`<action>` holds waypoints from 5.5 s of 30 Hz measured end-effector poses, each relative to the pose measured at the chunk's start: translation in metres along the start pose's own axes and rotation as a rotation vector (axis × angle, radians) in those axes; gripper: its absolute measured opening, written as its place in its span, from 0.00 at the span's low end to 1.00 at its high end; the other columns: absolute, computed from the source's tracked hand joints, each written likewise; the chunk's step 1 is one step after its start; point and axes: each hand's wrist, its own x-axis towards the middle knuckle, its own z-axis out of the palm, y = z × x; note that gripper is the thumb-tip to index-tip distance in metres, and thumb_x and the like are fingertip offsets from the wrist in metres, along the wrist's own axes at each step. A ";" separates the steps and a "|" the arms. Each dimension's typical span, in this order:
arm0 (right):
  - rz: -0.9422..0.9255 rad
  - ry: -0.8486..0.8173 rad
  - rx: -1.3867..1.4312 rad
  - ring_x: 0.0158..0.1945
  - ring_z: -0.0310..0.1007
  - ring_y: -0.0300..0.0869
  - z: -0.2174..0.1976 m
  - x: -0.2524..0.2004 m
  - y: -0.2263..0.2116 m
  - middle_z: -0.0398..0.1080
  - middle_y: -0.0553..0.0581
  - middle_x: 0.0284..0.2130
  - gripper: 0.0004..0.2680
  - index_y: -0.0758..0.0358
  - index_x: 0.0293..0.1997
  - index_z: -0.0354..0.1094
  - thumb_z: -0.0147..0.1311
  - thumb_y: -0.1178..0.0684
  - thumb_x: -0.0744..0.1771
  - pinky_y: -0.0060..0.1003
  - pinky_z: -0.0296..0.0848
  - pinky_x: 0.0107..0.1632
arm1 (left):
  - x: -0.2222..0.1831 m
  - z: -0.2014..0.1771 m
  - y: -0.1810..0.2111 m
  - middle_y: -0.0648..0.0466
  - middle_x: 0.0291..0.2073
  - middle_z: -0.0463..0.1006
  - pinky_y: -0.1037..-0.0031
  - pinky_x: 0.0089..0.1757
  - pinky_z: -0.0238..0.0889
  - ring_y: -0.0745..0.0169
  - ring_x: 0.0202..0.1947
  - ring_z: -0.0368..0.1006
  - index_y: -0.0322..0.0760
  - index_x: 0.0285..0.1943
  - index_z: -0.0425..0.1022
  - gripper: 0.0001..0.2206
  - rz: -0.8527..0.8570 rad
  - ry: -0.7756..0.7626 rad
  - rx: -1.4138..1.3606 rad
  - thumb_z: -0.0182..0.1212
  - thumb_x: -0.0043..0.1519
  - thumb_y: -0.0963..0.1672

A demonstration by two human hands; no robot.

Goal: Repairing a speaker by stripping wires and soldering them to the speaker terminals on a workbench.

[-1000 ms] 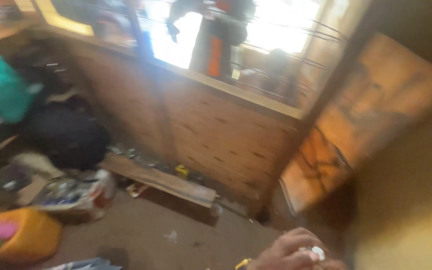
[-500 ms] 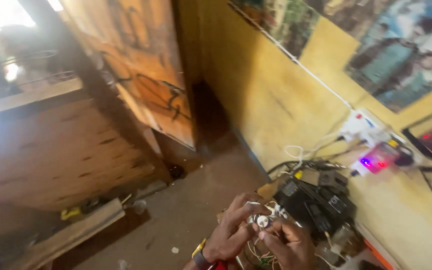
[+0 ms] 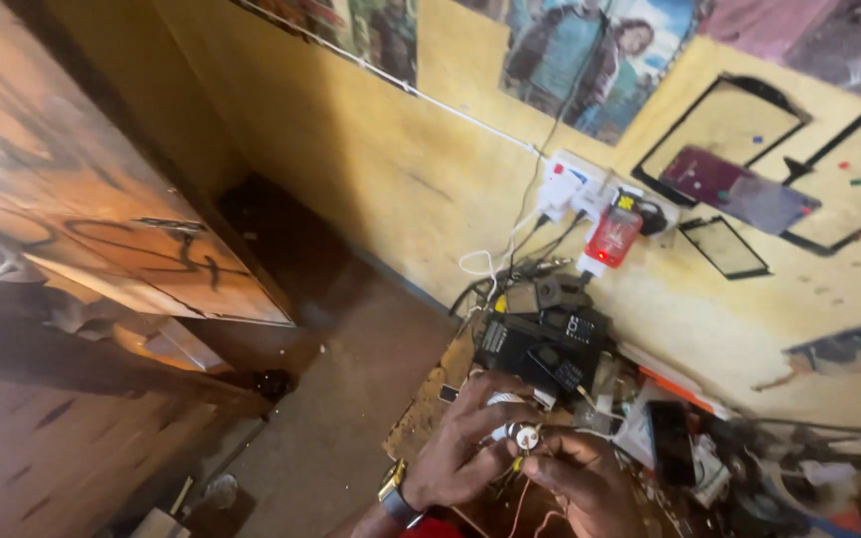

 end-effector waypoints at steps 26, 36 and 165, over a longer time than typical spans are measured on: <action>0.161 0.059 0.064 0.22 0.54 0.38 -0.146 -0.100 0.084 0.63 0.54 0.21 0.12 0.78 0.45 0.80 0.65 0.54 0.66 0.33 0.50 0.25 | -0.065 0.188 -0.002 0.55 0.53 0.79 0.61 0.56 0.72 0.58 0.55 0.75 0.45 0.55 0.79 0.14 -0.346 0.204 -0.284 0.57 0.70 0.52; 0.211 0.050 0.333 0.18 0.60 0.42 -0.192 -0.061 0.196 0.69 0.65 0.23 0.15 0.77 0.48 0.73 0.63 0.50 0.65 0.31 0.55 0.22 | -0.103 0.180 -0.093 0.54 0.49 0.81 0.69 0.52 0.71 0.60 0.51 0.77 0.38 0.52 0.81 0.11 -0.441 0.188 -0.479 0.56 0.71 0.47; 0.001 0.725 -0.512 0.31 0.73 0.40 -0.251 -0.156 0.419 0.75 0.54 0.24 0.11 0.62 0.45 0.84 0.63 0.45 0.67 0.39 0.69 0.36 | -0.344 0.309 -0.293 0.52 0.53 0.83 0.67 0.46 0.69 0.59 0.48 0.77 0.45 0.62 0.77 0.20 -1.012 0.508 -0.162 0.62 0.64 0.53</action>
